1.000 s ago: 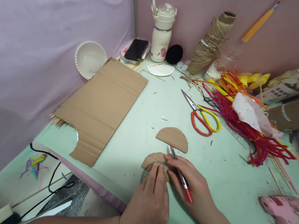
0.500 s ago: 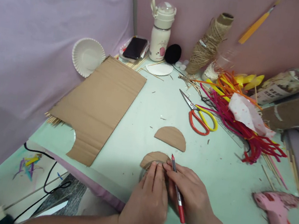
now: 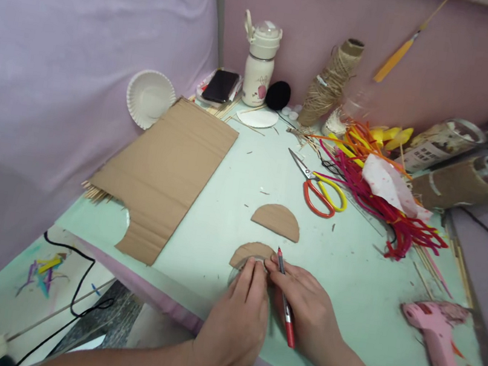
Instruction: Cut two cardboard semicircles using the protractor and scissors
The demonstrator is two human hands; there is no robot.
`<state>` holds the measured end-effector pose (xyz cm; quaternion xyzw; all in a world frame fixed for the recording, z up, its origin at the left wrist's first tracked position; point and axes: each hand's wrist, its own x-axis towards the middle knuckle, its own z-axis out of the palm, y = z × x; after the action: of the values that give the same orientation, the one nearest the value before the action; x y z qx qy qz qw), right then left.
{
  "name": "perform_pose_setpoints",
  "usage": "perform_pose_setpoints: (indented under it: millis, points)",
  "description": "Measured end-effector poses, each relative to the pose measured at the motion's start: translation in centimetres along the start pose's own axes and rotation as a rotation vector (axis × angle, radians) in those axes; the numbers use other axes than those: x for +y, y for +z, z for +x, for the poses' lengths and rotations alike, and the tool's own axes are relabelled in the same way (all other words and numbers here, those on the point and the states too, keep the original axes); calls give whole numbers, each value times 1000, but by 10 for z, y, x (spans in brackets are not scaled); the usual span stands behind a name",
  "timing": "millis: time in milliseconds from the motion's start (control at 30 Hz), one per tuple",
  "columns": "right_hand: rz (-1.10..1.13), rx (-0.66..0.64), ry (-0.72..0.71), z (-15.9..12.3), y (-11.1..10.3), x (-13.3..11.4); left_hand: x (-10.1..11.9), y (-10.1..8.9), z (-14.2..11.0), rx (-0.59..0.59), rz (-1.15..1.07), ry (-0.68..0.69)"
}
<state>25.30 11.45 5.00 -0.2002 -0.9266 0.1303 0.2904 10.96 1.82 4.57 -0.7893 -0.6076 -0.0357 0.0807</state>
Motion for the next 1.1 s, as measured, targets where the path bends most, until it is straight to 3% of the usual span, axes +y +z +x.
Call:
perform_pose_setpoints:
  millis: [200,467,767,967,1100]
  points:
    - [25,-4,17,-2,1,-1,8,2,0,184,49,-76]
    - [41,16,27,-5,5,-1,11,-7,4,223,79,-123]
    - [62,12,53,-5,6,0,16,-1,0,195,33,-170]
    - [64,24,45,-3,5,-1,16,7,-5,4,-35,-139]
    - [66,36,50,-1,4,-2,15,6,-6,-14,-21,-106]
